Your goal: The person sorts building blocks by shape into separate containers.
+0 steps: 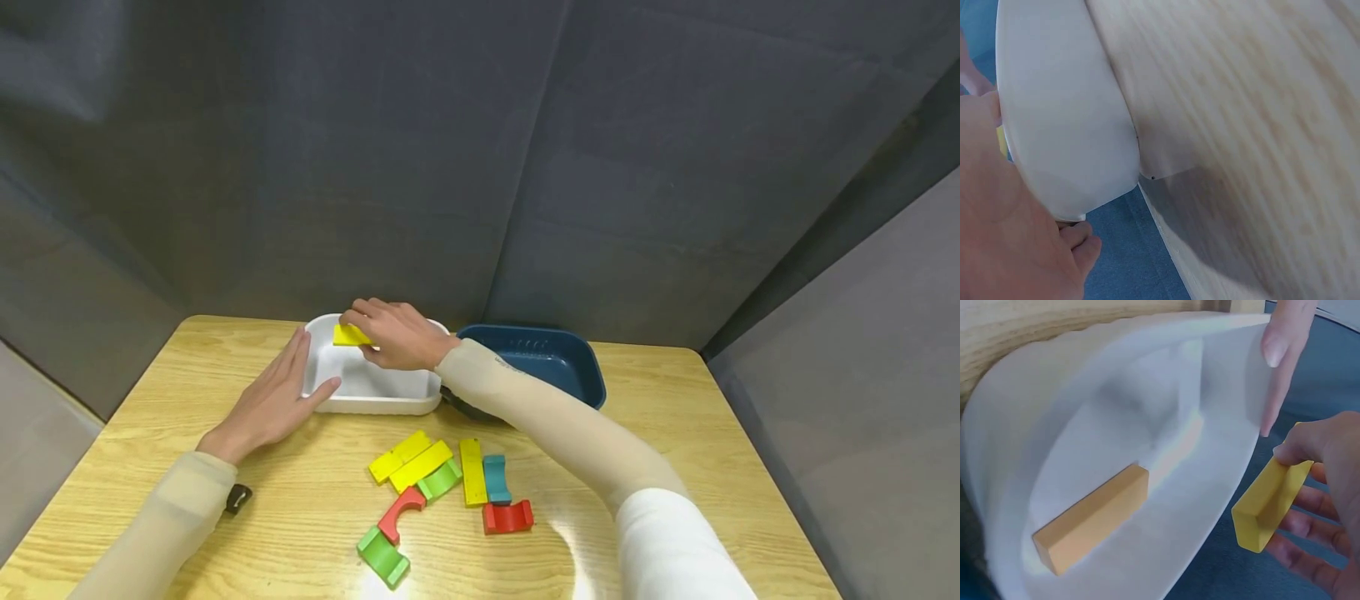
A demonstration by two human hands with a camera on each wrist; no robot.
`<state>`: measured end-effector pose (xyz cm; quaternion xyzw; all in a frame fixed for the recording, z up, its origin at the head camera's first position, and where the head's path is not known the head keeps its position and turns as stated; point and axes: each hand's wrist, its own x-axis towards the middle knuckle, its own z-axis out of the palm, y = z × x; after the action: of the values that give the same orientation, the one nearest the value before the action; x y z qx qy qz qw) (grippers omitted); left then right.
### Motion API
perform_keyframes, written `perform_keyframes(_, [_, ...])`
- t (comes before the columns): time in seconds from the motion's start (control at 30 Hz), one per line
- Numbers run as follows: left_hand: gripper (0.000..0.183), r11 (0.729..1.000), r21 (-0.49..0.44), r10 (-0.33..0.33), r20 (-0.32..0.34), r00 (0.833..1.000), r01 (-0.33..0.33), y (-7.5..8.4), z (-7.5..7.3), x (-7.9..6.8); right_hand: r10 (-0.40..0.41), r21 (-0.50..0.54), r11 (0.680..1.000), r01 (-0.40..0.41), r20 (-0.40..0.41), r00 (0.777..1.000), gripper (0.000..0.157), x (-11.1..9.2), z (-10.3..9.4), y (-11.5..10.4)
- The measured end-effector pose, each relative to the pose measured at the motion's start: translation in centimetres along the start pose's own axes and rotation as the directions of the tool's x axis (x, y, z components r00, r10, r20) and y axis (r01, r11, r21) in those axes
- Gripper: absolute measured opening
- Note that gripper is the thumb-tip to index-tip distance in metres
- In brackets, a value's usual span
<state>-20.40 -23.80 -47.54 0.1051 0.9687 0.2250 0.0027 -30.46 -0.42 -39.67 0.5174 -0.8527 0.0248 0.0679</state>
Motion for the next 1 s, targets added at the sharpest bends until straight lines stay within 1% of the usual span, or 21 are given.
perform_keyframes(0.17, [0.105, 1.000, -0.002, -0.002, -0.006, 1.000, 0.002, 0.0, -0.1, -0.1, -0.004, 0.022, 1.000, 0.004, 0.014, 1.000, 0.047, 1.2, 0.9, 0.2])
perform_keyframes(0.3, [0.106, 1.000, -0.007, -0.001, -0.009, 1.000, 0.001, 0.1, 0.0, -0.2, -0.009, 0.002, 1.000, 0.009, 0.032, 0.999, 0.048, 2.0, 1.6, 0.2])
perform_keyframes(0.43, [0.106, 1.000, -0.008, -0.002, -0.005, 1.000, 0.002, 0.2, 0.1, -0.2, 0.010, -0.022, 1.000, -0.009, 0.051, 0.999, 0.049, 2.6, 2.2, 0.1])
perform_keyframes(0.63, [0.106, 1.000, -0.009, -0.001, 0.010, 1.000, 0.001, 0.2, 0.0, -0.2, 0.028, -0.041, 0.999, -0.026, 0.046, 0.999, 0.047, 2.8, 2.6, 0.1])
perform_keyframes(0.87, [0.105, 1.000, -0.011, 0.003, 0.006, 1.000, -0.003, 0.2, -0.1, -0.3, 0.021, -0.027, 0.999, -0.021, 0.016, 1.000, 0.045, 3.3, 2.8, 0.4])
perform_keyframes(1.0, [0.105, 1.000, -0.011, 0.008, 0.004, 1.000, -0.008, 0.2, 0.0, -0.3, 0.037, -0.019, 0.999, -0.036, 0.020, 0.999, 0.045, 3.6, 2.7, 0.5])
